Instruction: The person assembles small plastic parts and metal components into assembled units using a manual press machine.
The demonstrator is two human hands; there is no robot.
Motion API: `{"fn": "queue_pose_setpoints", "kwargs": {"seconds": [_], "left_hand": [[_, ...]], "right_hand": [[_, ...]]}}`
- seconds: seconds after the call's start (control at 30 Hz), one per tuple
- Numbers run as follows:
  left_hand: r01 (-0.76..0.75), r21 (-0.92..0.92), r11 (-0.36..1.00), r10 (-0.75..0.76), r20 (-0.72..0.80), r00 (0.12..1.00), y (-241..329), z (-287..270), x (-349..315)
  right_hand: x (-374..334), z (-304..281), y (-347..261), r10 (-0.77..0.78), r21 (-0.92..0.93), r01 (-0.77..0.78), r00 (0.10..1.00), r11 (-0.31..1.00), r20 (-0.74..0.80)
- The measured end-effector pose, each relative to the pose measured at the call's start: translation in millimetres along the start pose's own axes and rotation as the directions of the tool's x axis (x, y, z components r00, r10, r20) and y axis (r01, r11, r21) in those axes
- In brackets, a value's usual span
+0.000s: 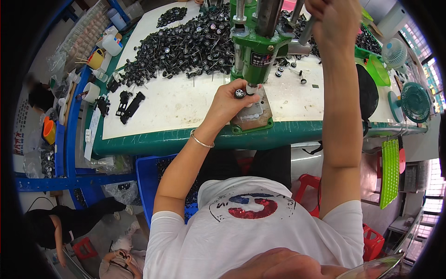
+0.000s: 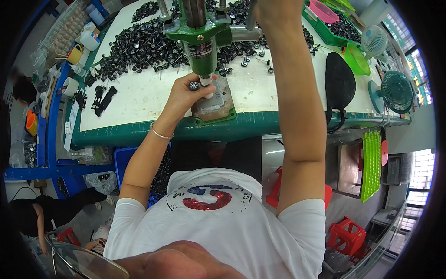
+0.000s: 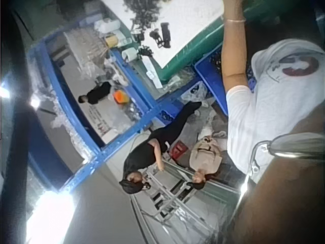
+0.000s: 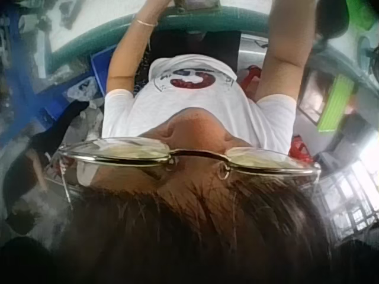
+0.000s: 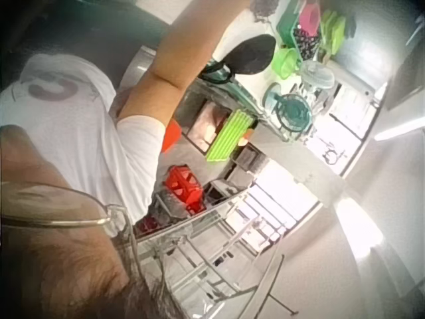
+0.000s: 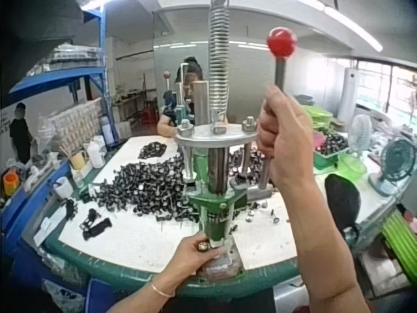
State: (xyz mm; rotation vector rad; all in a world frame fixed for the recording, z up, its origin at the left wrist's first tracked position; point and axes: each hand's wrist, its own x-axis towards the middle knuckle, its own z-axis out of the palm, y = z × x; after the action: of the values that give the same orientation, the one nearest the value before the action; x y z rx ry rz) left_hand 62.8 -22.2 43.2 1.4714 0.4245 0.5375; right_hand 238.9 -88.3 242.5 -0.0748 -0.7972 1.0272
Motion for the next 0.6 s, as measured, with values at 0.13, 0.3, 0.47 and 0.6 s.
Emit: {"fn": "queue_pose_setpoints", "kwargs": {"seconds": [0.13, 0.3, 0.47, 0.6], "left_hand": [[0.049, -0.056, 0.997, -0.051, -0.05, 0.997, 5, -5, 0], [-0.08, -0.412, 0.908, -0.018, -0.229, 0.973, -25, -56, 8], [0.036, 0.02, 0.999, -0.022, -0.468, 0.884, -42, -132, 6], [0.251, 0.539, 0.804, 0.126, -0.567, 0.814, -49, -147, 18]], "right_hand": [[36, -14, 19, -0.186, -0.627, -0.067, 0.926, 0.776, -0.329], [29, -124, -33, -0.089, -0.738, -0.163, 0.953, 0.655, -0.29], [-66, -163, -15, -0.258, -0.919, -0.386, 0.882, 0.085, -0.394], [-118, -214, 21, -0.08, -0.861, -0.334, 0.941, -0.385, -0.329]]}}
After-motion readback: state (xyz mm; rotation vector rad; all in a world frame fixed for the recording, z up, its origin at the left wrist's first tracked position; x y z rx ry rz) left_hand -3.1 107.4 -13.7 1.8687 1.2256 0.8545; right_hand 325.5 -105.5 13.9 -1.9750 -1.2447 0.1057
